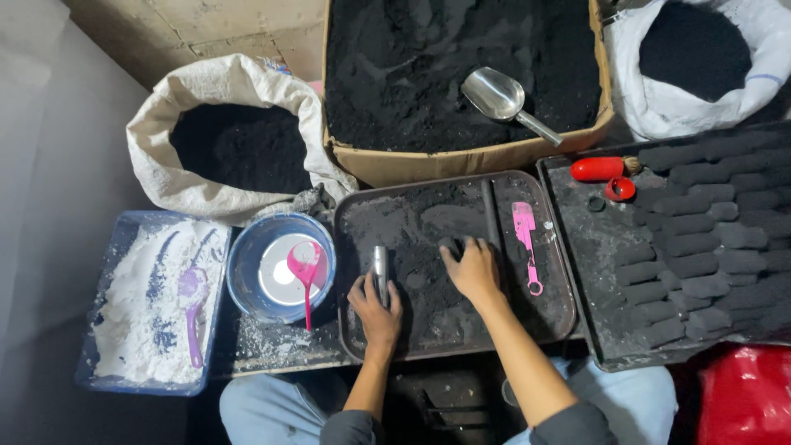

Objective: Mold charcoal powder into briquettes using a cylindrical mold and tamping tool.

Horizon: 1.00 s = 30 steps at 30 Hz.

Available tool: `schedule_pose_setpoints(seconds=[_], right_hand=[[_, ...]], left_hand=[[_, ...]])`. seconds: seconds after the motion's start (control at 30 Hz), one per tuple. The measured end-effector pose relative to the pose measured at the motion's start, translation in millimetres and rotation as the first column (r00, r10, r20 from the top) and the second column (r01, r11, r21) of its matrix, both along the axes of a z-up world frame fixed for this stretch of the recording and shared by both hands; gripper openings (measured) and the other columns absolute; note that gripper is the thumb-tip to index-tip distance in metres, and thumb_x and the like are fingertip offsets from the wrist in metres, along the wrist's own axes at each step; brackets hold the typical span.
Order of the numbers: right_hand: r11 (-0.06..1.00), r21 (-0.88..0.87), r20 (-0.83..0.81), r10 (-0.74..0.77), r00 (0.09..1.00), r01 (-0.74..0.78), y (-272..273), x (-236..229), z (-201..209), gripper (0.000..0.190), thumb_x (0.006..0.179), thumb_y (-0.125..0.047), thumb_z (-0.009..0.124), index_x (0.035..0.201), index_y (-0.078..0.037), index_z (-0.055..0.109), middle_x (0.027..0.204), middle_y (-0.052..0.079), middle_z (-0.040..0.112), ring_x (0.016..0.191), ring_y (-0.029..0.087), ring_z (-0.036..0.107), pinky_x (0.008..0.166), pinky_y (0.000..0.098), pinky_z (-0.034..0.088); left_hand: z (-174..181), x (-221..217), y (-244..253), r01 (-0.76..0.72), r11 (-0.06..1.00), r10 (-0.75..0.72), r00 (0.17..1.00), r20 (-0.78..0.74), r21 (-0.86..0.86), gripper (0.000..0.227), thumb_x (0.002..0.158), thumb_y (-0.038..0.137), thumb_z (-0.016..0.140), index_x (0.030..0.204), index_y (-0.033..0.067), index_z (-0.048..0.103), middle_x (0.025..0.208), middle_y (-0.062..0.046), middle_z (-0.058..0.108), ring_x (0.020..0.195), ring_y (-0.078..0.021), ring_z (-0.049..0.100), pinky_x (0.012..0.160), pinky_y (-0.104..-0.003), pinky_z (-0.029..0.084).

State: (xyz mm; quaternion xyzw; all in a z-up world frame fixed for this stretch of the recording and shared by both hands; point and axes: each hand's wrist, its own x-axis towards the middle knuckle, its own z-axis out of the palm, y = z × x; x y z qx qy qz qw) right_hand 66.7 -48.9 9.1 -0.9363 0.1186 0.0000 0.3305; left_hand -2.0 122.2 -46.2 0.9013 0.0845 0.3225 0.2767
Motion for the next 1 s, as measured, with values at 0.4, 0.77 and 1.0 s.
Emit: schedule_pose_setpoints(seconds=[0.4, 0.77, 1.0], right_hand=[[0.947, -0.05, -0.008, 0.316, 0.949, -0.316, -15, 2, 40, 0.042, 0.067, -0.025, 0.068, 0.104, -0.006, 0.062, 0.1, 0.016, 0.059, 0.095, 0.032, 0.059, 0.077, 0.0369, 0.05], [0.844, -0.189, -0.074, 0.497, 0.864, -0.502, -146, -27, 122, 0.043, 0.067, -0.017, 0.069, 0.103, 0.005, 0.059, 0.106, 0.026, 0.057, 0.105, 0.038, 0.054, 0.089, 0.0428, 0.044], [0.836, -0.341, -0.127, 0.412, 0.902, -0.43, -248, -26, 94, 0.039, 0.066, -0.018, 0.07, 0.102, -0.003, 0.062, 0.107, 0.019, 0.061, 0.105, 0.032, 0.056, 0.09, 0.0392, 0.044]], left_hand=[[6, 1, -1, 0.011, 1.0, -0.011, 1.0, -0.004, 0.02, 0.039, 0.077, 0.018, 0.061, 0.112, 0.0036, 0.049, 0.099, -0.014, 0.046, 0.085, -0.0313, 0.049, 0.075, -0.041, 0.042], [3, 2, -1, 0.035, 0.999, -0.034, 0.999, -0.007, 0.019, 0.039, 0.074, 0.015, 0.064, 0.108, 0.0018, 0.05, 0.099, -0.019, 0.047, 0.085, -0.0368, 0.049, 0.075, -0.045, 0.041], [4, 0, -3, 0.032, 0.999, -0.032, 0.999, 0.005, 0.04, 0.04, 0.075, 0.016, 0.063, 0.11, 0.0021, 0.05, 0.101, -0.019, 0.047, 0.084, -0.0352, 0.048, 0.076, -0.043, 0.041]])
